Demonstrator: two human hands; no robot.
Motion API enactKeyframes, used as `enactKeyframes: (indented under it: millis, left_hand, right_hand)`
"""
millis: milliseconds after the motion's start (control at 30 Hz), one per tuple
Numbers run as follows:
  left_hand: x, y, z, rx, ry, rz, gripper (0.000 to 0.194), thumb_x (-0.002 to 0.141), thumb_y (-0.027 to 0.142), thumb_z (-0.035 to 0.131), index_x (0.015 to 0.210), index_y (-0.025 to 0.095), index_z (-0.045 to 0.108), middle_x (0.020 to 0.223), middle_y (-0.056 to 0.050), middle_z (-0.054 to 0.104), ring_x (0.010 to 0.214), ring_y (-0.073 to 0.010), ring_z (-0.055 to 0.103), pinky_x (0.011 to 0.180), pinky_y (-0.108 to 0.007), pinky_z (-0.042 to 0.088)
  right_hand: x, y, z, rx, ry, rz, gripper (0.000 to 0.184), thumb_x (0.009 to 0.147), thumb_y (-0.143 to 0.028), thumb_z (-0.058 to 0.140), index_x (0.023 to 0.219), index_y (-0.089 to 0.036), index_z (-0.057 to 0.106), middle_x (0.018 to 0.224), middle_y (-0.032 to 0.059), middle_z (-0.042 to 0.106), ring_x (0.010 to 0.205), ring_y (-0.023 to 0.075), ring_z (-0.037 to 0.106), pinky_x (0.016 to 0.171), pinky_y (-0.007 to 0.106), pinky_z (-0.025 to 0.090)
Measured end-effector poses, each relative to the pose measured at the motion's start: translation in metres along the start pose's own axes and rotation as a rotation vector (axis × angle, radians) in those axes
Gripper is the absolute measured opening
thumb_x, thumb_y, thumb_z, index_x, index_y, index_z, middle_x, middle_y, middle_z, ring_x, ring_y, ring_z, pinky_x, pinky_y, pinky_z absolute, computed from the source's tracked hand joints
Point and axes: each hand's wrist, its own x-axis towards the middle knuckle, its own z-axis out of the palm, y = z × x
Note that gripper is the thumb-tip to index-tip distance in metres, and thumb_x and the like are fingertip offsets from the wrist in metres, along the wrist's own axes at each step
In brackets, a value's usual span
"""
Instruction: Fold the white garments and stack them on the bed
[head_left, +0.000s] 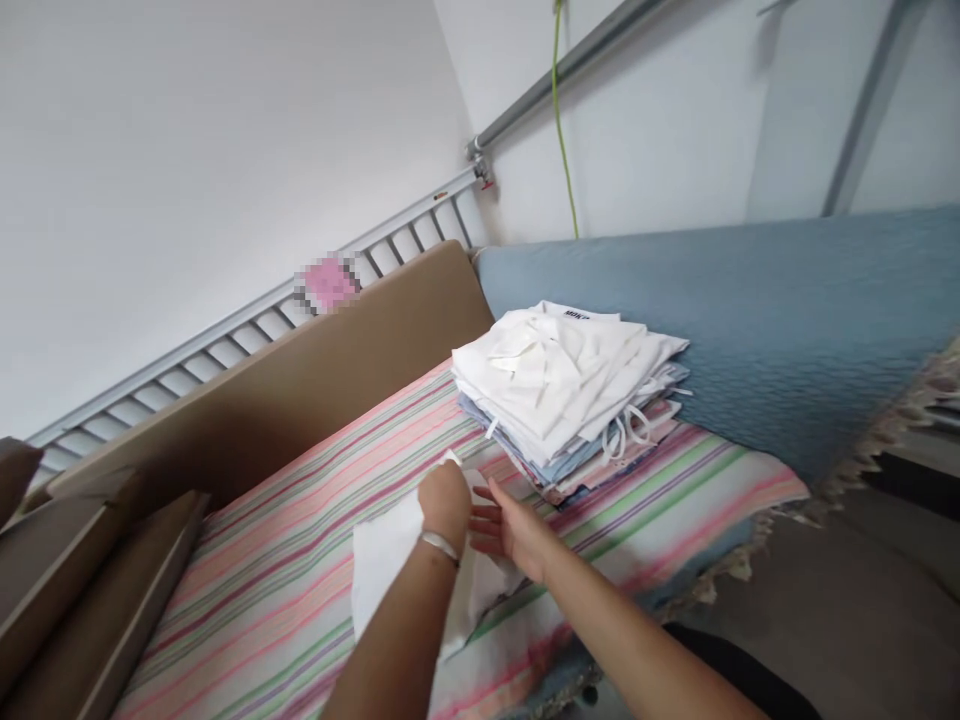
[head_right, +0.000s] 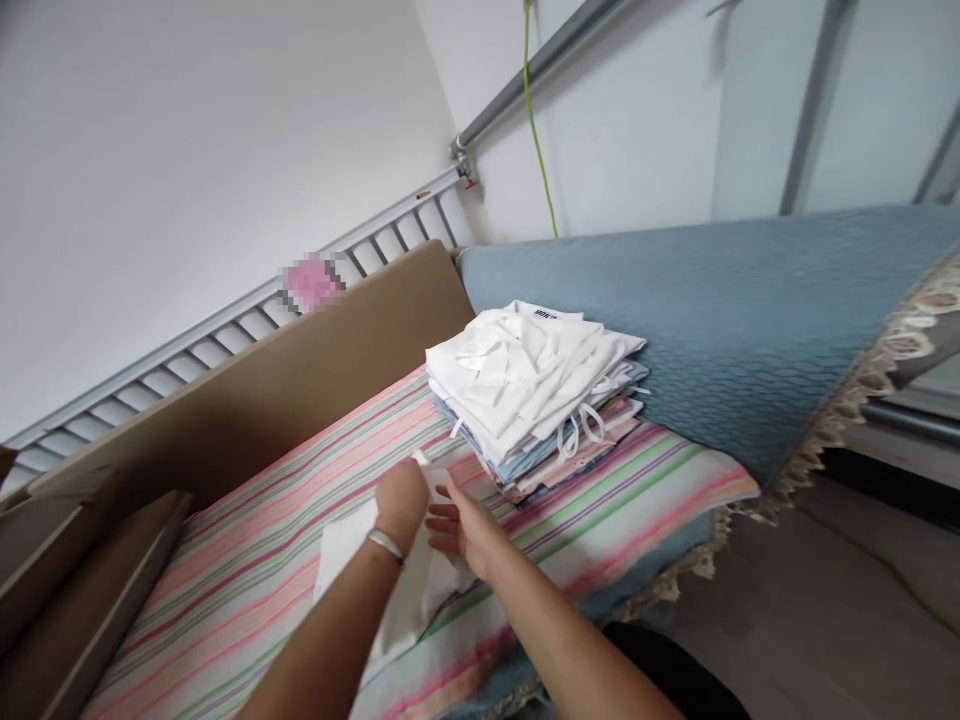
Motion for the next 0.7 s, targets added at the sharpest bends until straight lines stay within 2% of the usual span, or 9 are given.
enactKeyframes:
  millis: [67, 133, 267, 333, 400, 467, 500, 600, 700]
  left_hand:
    - [-0.005, 0.011, 0.03, -0.027, -0.062, 0.013, 0.033, 0.084, 0.014, 0.033, 0.098, 0.001, 0.059, 0.094, -0.029, 0.063, 0.093, -0.0317, 0.062, 0.078, -0.04, 0.044]
    - [-0.013, 0.016, 0.043, -0.06, -0.113, 0.022, 0.033, 0.084, 0.014, 0.033, 0.1, 0.002, 0.058, 0.093, -0.027, 0.064, 0.091, -0.0286, 0.063, 0.076, -0.036, 0.045]
    - [-0.037, 0.001, 0.027, -0.227, -0.137, 0.108, 0.042, 0.081, 0.019, 0.045, 0.121, 0.011, 0.05, 0.115, -0.019, 0.061, 0.105, -0.0215, 0.058, 0.086, -0.031, 0.044]
    - [-0.051, -0.028, 0.012, -0.368, -0.056, 0.181, 0.048, 0.079, 0.029, 0.051, 0.126, 0.019, 0.047, 0.127, -0.012, 0.056, 0.113, -0.0209, 0.053, 0.094, -0.033, 0.042]
    - [-0.065, -0.073, 0.005, -0.467, 0.095, 0.159, 0.045, 0.079, 0.038, 0.051, 0.121, 0.02, 0.051, 0.128, -0.01, 0.055, 0.115, -0.0227, 0.052, 0.098, -0.038, 0.041]
    - [-0.079, -0.13, 0.01, -0.514, 0.232, -0.037, 0.046, 0.076, 0.042, 0.052, 0.114, 0.017, 0.055, 0.123, -0.013, 0.058, 0.111, -0.0252, 0.055, 0.095, -0.04, 0.044]
    - [-0.085, -0.158, 0.016, -0.558, 0.261, -0.198, 0.047, 0.073, 0.042, 0.054, 0.11, 0.014, 0.056, 0.119, -0.015, 0.06, 0.105, -0.0266, 0.058, 0.089, -0.041, 0.047]
    - [-0.099, -0.223, 0.039, -0.785, 0.215, -0.604, 0.046, 0.068, 0.043, 0.057, 0.1, 0.012, 0.058, 0.097, -0.015, 0.067, 0.084, -0.0258, 0.065, 0.072, -0.039, 0.053]
    - [-0.107, -0.243, 0.054, -1.052, 0.114, -0.706, 0.04, 0.066, 0.045, 0.059, 0.089, 0.013, 0.06, 0.076, -0.01, 0.068, 0.068, -0.0208, 0.065, 0.063, -0.034, 0.052]
  right_hand:
    - [0.005, 0.002, -0.002, 0.017, -0.004, 0.064, 0.047, 0.081, -0.06, 0.046, 0.1, -0.019, 0.058, 0.082, 0.0074, 0.069, 0.074, 0.0192, 0.066, 0.06, 0.031, 0.052]
    - [0.01, 0.004, -0.002, -0.009, 0.023, 0.084, 0.047, 0.081, -0.06, 0.046, 0.098, -0.018, 0.059, 0.078, 0.0073, 0.069, 0.073, 0.0202, 0.066, 0.058, 0.031, 0.051]
    - [0.017, 0.007, -0.004, -0.105, 0.028, -0.023, 0.04, 0.075, -0.049, 0.055, 0.101, -0.019, 0.06, 0.077, 0.0047, 0.07, 0.072, 0.0207, 0.066, 0.059, 0.03, 0.051]
    - [0.02, 0.011, -0.004, -0.177, 0.012, -0.119, 0.04, 0.071, -0.039, 0.059, 0.107, -0.021, 0.058, 0.084, 0.0033, 0.07, 0.077, 0.0206, 0.066, 0.066, 0.031, 0.051]
    - [0.025, 0.015, -0.005, -0.321, 0.08, -0.191, 0.044, 0.067, -0.024, 0.059, 0.11, -0.021, 0.057, 0.092, 0.0035, 0.07, 0.084, 0.0213, 0.065, 0.074, 0.033, 0.051]
    - [0.031, 0.018, -0.006, -0.519, 0.189, -0.255, 0.047, 0.061, -0.013, 0.053, 0.107, -0.019, 0.06, 0.097, 0.0051, 0.069, 0.09, 0.0224, 0.064, 0.081, 0.034, 0.049]
    - [0.035, 0.018, -0.006, -0.609, 0.216, -0.309, 0.048, 0.06, -0.01, 0.05, 0.105, -0.018, 0.062, 0.1, 0.0056, 0.069, 0.093, 0.0225, 0.063, 0.085, 0.035, 0.048]
    - [0.046, 0.015, -0.011, -0.795, 0.178, -0.487, 0.049, 0.061, -0.009, 0.046, 0.106, -0.018, 0.063, 0.107, 0.0045, 0.067, 0.101, 0.0209, 0.06, 0.093, 0.034, 0.044]
    - [0.054, 0.01, -0.02, -0.91, 0.186, -0.511, 0.05, 0.062, -0.009, 0.046, 0.108, -0.018, 0.063, 0.106, 0.0042, 0.068, 0.101, 0.0206, 0.06, 0.094, 0.036, 0.043]
